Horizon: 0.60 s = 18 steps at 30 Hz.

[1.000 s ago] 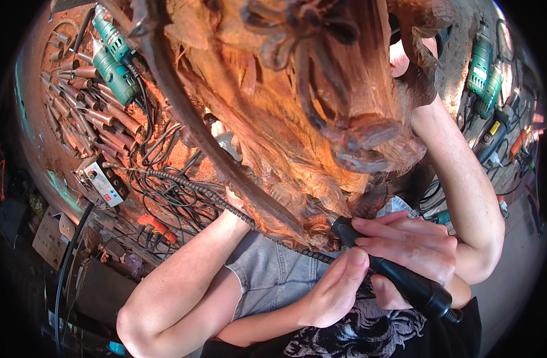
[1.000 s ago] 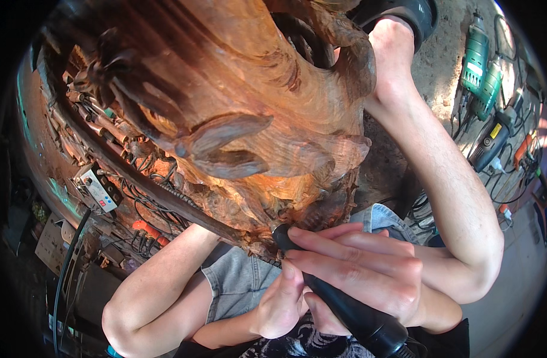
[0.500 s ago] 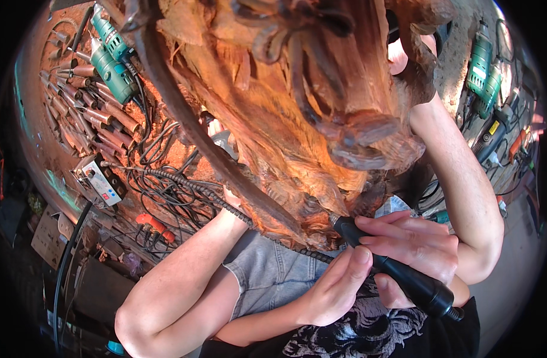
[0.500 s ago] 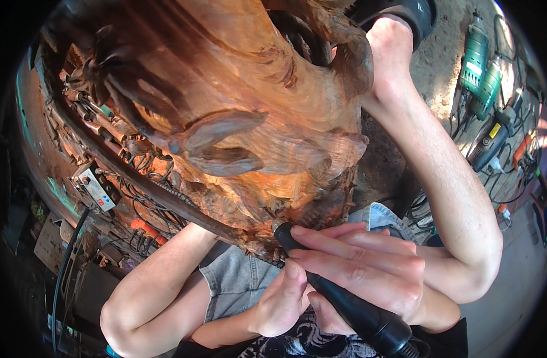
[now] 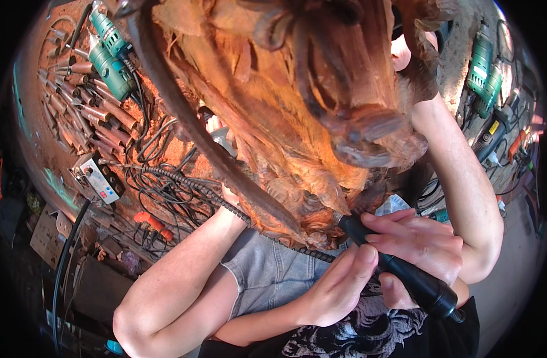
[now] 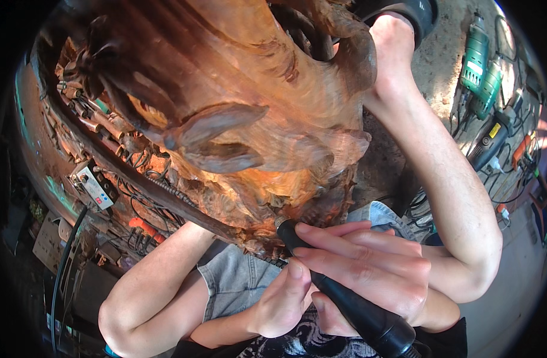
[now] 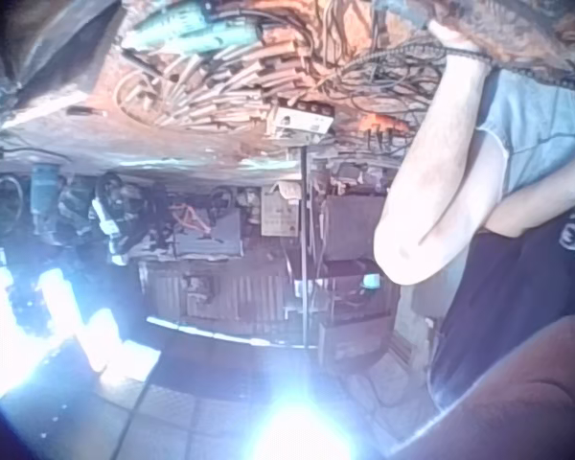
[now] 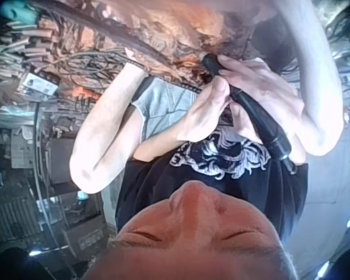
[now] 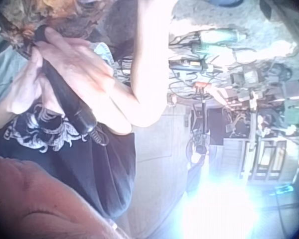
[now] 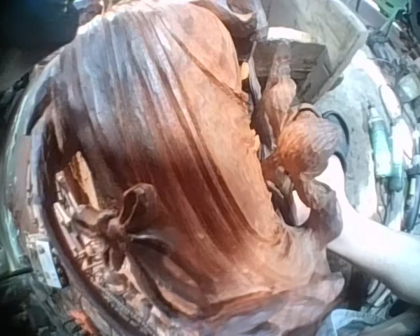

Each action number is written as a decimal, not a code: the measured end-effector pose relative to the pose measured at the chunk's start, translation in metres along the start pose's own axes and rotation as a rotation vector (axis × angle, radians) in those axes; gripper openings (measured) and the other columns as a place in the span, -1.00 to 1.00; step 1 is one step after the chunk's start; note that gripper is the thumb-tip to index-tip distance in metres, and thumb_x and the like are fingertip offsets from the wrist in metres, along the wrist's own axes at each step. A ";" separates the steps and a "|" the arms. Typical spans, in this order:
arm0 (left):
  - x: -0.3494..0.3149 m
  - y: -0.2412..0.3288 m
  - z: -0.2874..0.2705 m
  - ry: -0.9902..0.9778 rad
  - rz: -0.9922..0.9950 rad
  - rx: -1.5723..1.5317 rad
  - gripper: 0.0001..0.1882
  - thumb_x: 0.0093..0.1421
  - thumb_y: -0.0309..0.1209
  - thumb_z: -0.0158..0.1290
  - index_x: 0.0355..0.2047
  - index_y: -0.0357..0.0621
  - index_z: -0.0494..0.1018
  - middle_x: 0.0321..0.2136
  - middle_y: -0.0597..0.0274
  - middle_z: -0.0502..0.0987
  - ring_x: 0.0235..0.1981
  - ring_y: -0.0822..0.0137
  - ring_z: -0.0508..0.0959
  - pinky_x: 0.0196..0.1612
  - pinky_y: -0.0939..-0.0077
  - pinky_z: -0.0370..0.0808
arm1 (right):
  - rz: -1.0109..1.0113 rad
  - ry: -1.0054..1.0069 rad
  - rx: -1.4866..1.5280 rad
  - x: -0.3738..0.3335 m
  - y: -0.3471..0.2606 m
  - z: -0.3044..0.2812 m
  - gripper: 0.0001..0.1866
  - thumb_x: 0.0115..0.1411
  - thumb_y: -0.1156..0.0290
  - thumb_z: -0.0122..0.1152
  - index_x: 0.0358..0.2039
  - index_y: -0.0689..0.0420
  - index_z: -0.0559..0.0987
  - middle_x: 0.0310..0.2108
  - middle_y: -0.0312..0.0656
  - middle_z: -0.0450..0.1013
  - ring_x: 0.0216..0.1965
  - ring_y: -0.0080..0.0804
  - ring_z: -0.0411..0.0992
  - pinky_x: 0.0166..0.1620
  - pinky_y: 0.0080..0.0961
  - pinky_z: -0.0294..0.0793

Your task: The person sits on the floor and uses a rotary tool to carve details into a large wooden sculpture. They periodically switch to an angle grinder to sharpen the rotary bit, then resume carving the wood.

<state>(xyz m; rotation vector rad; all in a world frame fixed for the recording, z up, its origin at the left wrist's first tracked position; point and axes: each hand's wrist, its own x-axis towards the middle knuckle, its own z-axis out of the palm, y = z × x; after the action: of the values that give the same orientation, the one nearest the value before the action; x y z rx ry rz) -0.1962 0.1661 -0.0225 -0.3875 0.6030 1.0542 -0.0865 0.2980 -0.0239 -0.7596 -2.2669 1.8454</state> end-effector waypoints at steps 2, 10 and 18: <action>0.003 0.000 0.000 -0.001 0.005 -0.023 0.20 0.27 0.49 -0.24 0.50 -0.32 -0.21 0.46 -0.28 0.02 0.48 -0.03 0.13 0.46 0.12 0.16 | -0.001 0.037 0.008 -0.004 0.003 0.001 -0.57 0.15 0.22 0.30 -0.20 0.40 0.66 -0.18 0.30 0.63 -0.42 -0.13 0.65 -0.28 -0.37 0.66; 0.000 -0.001 0.000 -0.001 0.104 -0.102 0.12 0.33 0.42 -0.24 0.50 -0.32 -0.17 0.46 -0.34 0.00 0.49 -0.08 0.11 0.47 0.05 0.13 | -0.017 -0.071 0.042 0.001 0.004 0.000 -0.59 0.14 0.25 0.34 -0.20 0.40 0.67 -0.16 0.29 0.63 -0.21 0.00 0.69 -0.11 -0.29 0.67; -0.004 0.002 0.005 0.030 0.193 -0.197 -0.08 0.43 0.18 -0.19 0.45 -0.36 -0.06 0.46 -0.29 0.05 0.50 -0.02 0.10 0.52 0.06 0.00 | 0.015 -0.021 0.024 0.014 -0.009 0.003 -0.69 0.05 0.47 0.44 -0.19 0.37 0.71 -0.16 0.19 0.65 -0.13 -0.08 0.69 -0.04 -0.34 0.70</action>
<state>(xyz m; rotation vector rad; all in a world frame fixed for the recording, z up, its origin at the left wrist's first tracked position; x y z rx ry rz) -0.1980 0.1672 -0.0162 -0.5252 0.5726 1.2997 -0.1020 0.3004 -0.0195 -0.7591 -2.2530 1.8924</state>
